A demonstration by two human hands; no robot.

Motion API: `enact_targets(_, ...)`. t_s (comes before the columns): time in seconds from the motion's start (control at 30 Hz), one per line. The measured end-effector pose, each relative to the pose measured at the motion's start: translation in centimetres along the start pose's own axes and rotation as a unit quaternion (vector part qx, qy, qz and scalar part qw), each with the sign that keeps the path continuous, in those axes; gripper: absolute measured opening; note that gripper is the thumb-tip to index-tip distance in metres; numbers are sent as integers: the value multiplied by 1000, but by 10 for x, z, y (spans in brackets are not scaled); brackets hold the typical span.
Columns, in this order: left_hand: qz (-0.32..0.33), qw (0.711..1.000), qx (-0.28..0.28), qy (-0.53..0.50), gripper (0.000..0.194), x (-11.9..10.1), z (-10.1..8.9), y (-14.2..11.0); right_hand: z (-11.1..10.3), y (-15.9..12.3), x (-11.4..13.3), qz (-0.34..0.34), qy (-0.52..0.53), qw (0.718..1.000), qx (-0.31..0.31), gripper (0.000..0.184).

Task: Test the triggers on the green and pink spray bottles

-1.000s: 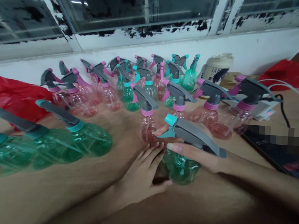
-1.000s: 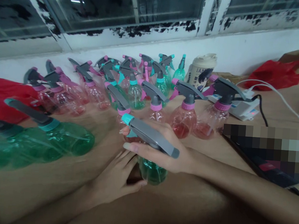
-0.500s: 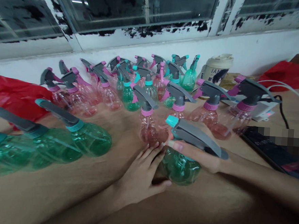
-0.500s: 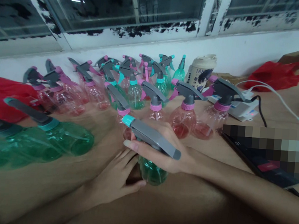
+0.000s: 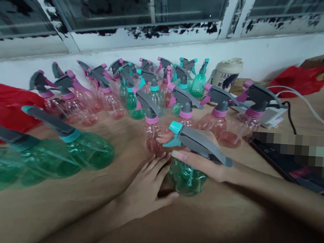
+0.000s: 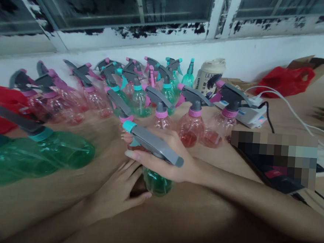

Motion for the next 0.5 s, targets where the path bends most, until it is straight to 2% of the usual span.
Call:
enact_targets(0.23, 4, 1000, -4, 2, 67, 1, 1, 0, -3, 2, 2, -6, -63, 998, -7, 15)
enact_targets(0.5, -4, 1000, -15, -12, 67, 0, 2, -1, -2, 0, 2, -5, -33, 999, -14, 13)
Point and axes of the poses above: each hand's wrist, its own y-axis towards the middle knuckle, its own z-axis out of the palm, x = y × z, the point moved 1 cm from there along y, towards the middle knuckle, and after that the axes turned 14 degrees about z, right-handed, at the moved point
